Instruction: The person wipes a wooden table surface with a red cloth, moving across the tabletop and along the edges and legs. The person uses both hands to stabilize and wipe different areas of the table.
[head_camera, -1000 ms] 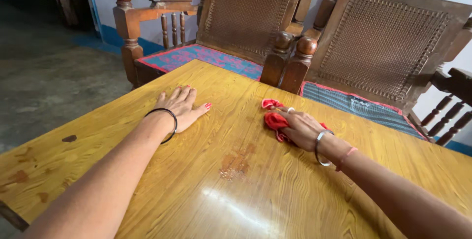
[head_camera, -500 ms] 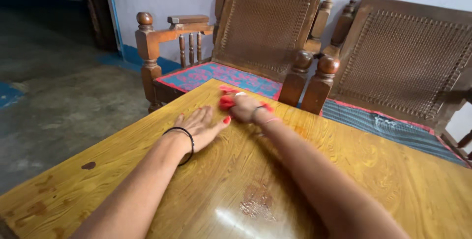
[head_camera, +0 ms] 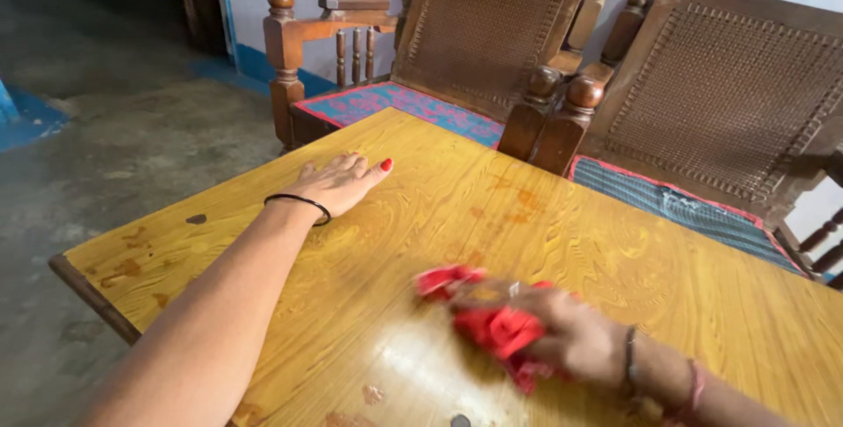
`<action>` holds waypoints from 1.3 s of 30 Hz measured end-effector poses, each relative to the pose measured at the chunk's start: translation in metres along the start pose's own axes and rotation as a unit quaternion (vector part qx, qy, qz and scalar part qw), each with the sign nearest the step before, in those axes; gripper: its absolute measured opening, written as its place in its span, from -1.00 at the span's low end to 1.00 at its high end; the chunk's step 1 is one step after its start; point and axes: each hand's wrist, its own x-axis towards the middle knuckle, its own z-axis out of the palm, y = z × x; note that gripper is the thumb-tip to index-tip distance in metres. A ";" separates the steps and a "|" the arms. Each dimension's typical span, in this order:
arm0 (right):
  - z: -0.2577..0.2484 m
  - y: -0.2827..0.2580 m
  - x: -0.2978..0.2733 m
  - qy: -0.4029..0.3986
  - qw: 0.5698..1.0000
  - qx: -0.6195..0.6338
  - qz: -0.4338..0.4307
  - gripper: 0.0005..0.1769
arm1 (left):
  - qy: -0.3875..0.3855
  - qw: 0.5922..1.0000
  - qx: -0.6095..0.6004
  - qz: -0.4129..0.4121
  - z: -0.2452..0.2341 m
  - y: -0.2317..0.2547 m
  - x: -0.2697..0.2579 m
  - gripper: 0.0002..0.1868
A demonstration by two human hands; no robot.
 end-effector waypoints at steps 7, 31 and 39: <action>-0.049 0.179 0.116 0.089 0.926 -0.078 0.358 -0.49 | -0.001 1.000 0.014 -0.002 -0.015 0.005 0.000 0.01; 0.046 0.017 0.128 -0.017 0.999 -0.041 -0.030 -0.16 | 0.064 0.992 -0.108 0.019 -0.026 -0.007 -0.015 -0.02; -0.018 0.039 -0.081 0.040 0.932 0.113 0.342 -0.18 | 0.046 0.993 -0.112 -0.009 -0.012 -0.009 -0.017 -0.02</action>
